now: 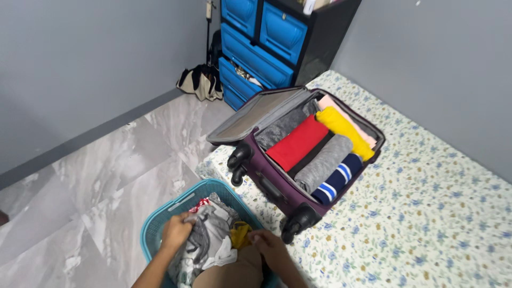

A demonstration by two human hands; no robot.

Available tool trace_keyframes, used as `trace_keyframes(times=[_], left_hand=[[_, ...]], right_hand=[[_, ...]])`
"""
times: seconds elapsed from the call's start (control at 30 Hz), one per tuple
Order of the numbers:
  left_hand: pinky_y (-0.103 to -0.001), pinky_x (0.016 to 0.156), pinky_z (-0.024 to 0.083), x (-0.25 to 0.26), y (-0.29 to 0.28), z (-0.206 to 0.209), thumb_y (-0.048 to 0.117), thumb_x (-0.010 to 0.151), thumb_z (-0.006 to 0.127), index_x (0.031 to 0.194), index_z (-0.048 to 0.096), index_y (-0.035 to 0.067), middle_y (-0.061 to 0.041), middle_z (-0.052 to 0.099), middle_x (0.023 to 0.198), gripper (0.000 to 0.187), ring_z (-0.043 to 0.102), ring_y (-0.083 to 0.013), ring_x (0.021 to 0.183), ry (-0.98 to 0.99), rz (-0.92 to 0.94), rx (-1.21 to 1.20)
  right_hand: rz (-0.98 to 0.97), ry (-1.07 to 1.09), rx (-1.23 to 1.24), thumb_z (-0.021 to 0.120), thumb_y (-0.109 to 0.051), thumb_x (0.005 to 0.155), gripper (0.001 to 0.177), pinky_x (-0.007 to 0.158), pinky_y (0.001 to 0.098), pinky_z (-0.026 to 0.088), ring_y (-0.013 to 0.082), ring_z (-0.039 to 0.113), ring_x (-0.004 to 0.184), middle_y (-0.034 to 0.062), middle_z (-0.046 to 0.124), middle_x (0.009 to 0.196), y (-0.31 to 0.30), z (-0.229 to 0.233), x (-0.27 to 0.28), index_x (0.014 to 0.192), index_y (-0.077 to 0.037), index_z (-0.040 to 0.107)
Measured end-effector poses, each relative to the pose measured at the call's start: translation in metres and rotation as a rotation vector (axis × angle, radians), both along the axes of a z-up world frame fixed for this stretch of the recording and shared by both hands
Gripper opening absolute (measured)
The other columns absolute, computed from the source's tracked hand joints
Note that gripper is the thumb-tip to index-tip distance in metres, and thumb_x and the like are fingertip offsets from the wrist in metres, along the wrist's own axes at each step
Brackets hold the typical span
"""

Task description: The person folds a yellow t-shirt and a grey t-shirt on a bed and places them into an open suitcase. The person handles the shirts by hand, smoothing and folding them before packing.

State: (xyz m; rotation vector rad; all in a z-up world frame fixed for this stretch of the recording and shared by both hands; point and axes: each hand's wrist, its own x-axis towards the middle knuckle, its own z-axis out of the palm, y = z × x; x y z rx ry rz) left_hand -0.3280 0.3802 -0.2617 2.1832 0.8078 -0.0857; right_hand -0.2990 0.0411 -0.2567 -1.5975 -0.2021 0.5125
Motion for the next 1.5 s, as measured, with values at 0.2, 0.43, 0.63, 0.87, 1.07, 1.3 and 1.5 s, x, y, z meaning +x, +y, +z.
trace_keyframes(times=[0.2, 0.43, 0.63, 0.87, 1.07, 1.3, 1.5], left_hand=[[-0.041, 0.09, 0.057, 0.0, -0.007, 0.122, 0.029, 0.082, 0.075, 0.113, 0.079, 0.017, -0.017, 0.077, 0.107, 0.033, 0.075, -0.035, 0.102, -0.169, -0.123, 0.016], [-0.035, 0.083, 0.056, 0.007, -0.019, 0.247, 0.025, 0.082, 0.076, 0.114, 0.078, 0.014, -0.016, 0.079, 0.098, 0.034, 0.077, -0.0259, 0.091, -0.306, -0.113, -0.072], [-0.03, 0.08, 0.055, 0.013, -0.039, 0.322, 0.019, 0.086, 0.075, 0.109, 0.079, 0.007, -0.008, 0.081, 0.094, 0.025, 0.073, -0.0152, 0.085, -0.558, -0.253, -0.228], [-0.026, 0.075, 0.056, 0.027, -0.072, 0.406, 0.013, 0.094, 0.07, 0.114, 0.075, 0.002, -0.005, 0.077, 0.096, 0.023, 0.07, -0.0112, 0.084, -0.731, -0.251, -0.69], [-0.025, 0.07, 0.053, 0.034, -0.075, 0.452, 0.017, 0.099, 0.067, 0.111, 0.073, 0.003, -0.001, 0.073, 0.092, 0.02, 0.065, -0.0093, 0.079, -0.89, -0.279, -1.027], [-0.028, 0.071, 0.051, 0.037, -0.094, 0.404, 0.03, 0.092, 0.077, 0.121, 0.071, 0.007, -0.005, 0.067, 0.086, 0.037, 0.059, -0.0119, 0.078, -0.703, -0.65, -0.271], [-0.039, 0.09, 0.05, 0.01, -0.166, 0.341, 0.045, 0.067, 0.102, 0.146, 0.045, -0.002, -0.024, 0.064, 0.121, 0.108, 0.063, -0.0362, 0.111, -0.731, -0.971, -0.042]], right_hand=[[0.019, -0.031, -0.114, 0.059, -0.023, 0.1, 0.027, 0.082, 0.0256, 0.053, 0.0094, 0.066, 0.087, 0.0014, 0.075, 0.097, 0.002, 0.114, -0.007, 0.109, -0.004, 0.074], [0.077, -0.122, -0.146, 0.06, -0.025, 0.101, 0.028, 0.087, 0.0245, 0.052, 0.0101, 0.066, 0.094, 0.0022, 0.077, 0.1, 0.027, 0.182, 0.002, 0.114, -0.005, 0.075], [0.074, -0.226, -0.2, 0.068, -0.028, 0.093, 0.038, 0.095, 0.029, 0.051, 0.013, 0.066, 0.106, 0.0066, 0.073, 0.117, 0.055, 0.256, 0.001, 0.127, -0.011, 0.068], [0.069, -0.457, -0.182, 0.082, -0.031, 0.08, 0.074, 0.102, 0.0332, 0.046, 0.0185, 0.059, 0.118, 0.0117, 0.062, 0.132, 0.08, 0.306, 0.013, 0.144, -0.012, 0.05], [-0.081, -0.204, -0.581, 0.062, -0.035, 0.099, 0.041, 0.085, 0.0374, 0.053, 0.0246, 0.07, 0.087, 0.0191, 0.075, 0.097, 0.065, 0.295, 0.011, 0.134, -0.015, 0.066], [-0.344, -0.438, -0.198, 0.055, -0.02, 0.099, 0.029, 0.075, 0.0326, 0.052, 0.0154, 0.065, 0.081, 0.0106, 0.075, 0.089, 0.011, 0.335, 0.037, 0.115, -0.003, 0.073], [-0.364, -0.436, 0.018, 0.054, -0.018, 0.1, 0.03, 0.082, 0.0257, 0.053, 0.0094, 0.065, 0.09, 0.0023, 0.076, 0.1, -0.01, 0.379, 0.011, 0.118, -0.001, 0.071]])
